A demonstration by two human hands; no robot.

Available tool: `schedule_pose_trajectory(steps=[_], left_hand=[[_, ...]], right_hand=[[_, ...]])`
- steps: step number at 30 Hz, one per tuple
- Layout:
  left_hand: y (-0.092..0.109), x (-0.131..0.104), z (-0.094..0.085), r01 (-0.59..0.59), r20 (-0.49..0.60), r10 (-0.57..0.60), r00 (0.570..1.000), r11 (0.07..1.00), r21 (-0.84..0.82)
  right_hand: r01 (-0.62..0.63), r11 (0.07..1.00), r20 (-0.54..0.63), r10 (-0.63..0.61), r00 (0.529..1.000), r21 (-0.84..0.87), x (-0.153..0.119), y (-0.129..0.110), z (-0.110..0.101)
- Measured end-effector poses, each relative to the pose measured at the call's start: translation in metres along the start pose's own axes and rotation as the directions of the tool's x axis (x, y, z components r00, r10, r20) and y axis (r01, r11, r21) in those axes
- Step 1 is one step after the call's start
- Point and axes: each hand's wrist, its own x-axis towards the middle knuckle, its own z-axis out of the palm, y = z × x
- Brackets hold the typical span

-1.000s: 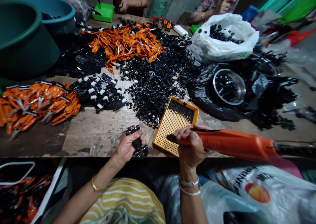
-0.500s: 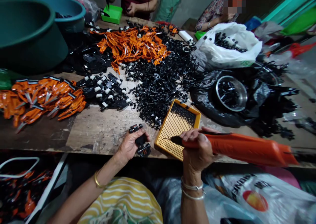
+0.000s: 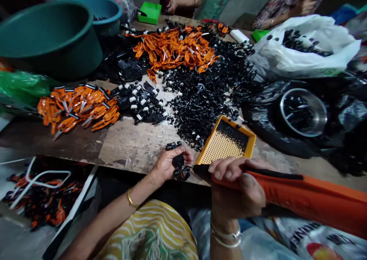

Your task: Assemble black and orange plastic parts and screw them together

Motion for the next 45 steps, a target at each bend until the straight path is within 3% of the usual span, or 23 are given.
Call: schedule_pose_trajectory(steps=[14,18,22,28,31,34,40,45], left_hand=[[-0.002,0.0,0.003,-0.073,-0.013,0.074,0.997,0.993,0.092],[-0.005,-0.002,0.008,-0.133,-0.055,0.138,0.989,0.988,0.079],[-0.008,-0.003,0.011,-0.195,-0.107,0.206,0.973,0.975,0.105],[-0.009,-0.003,0.012,-0.181,-0.137,0.196,0.971,0.976,0.118],[-0.007,-0.005,0.012,-0.158,-0.12,0.172,0.978,0.98,0.121],[-0.001,-0.006,0.012,-0.118,-0.115,0.131,0.985,0.987,0.11],[0.01,-0.003,0.005,-0.059,-0.098,0.074,0.992,0.988,0.143],[0.009,-0.004,0.002,-0.088,-0.058,0.099,0.993,0.982,0.169]], right_hand=[[-0.007,0.999,0.069,0.005,0.998,0.036,-0.005,0.012,-0.003],[-0.061,0.998,0.146,0.06,0.987,0.002,-0.007,0.014,-0.003],[0.032,0.999,0.189,-0.029,0.982,-0.015,-0.008,0.014,-0.004],[-0.007,1.0,0.27,0.01,0.963,-0.014,-0.016,0.016,-0.009],[0.012,0.998,0.221,-0.024,0.975,0.058,-0.013,0.013,-0.009],[0.016,0.996,0.092,-0.024,0.995,0.087,-0.001,0.005,-0.015],[0.165,0.978,-0.068,-0.175,0.982,-0.127,0.024,-0.007,-0.054],[0.036,0.979,-0.155,-0.068,0.986,-0.2,0.02,0.004,-0.073]])
